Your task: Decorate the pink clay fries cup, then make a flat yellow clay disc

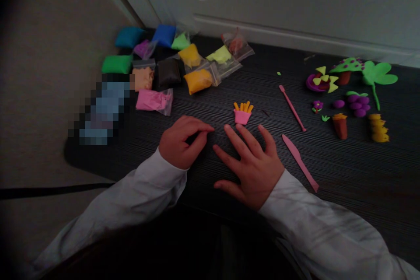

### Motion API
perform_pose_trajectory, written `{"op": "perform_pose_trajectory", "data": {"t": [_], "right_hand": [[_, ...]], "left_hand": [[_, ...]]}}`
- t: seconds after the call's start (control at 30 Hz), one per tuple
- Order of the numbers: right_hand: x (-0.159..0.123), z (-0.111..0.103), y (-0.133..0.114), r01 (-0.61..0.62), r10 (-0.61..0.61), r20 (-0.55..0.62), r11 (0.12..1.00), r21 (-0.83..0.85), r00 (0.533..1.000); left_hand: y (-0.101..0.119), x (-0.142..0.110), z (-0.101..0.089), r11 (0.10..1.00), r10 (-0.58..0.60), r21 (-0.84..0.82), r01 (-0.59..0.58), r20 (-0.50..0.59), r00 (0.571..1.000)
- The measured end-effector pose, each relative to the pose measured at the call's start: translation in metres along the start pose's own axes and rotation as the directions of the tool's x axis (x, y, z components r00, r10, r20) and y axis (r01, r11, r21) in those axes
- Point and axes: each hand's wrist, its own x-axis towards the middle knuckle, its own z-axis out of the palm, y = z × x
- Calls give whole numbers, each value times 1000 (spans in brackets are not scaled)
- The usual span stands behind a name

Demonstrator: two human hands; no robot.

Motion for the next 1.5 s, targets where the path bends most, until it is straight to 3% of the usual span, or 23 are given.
{"op": "perform_pose_trajectory", "data": {"t": [0.13,0.3,0.47,0.67,0.9,1.17,1.5], "right_hand": [[0,1,1,-68,67,-49,997,-26,997],[0,1,-1,-20,20,4,1000,4,1000],[0,2,2,-106,106,-35,994,3,994],[-2,-1,12,-123,125,-100,992,30,987],[3,6,14,-130,153,-213,984,119,965],[6,7,3,-232,263,-280,963,139,923],[2,5,0,-236,285,-246,949,210,926]], "left_hand": [[0,0,0,1000,-3,5,3,-2,1000],[-1,0,0,1000,-1,9,1,8,1000],[-1,0,0,1000,-11,8,11,0,1000],[-2,0,-1,1000,-3,8,3,14,1000],[-2,-1,2,989,8,143,-27,129,992],[-4,1,4,985,43,157,-71,174,984],[-6,0,4,986,51,148,-77,173,984]]}}
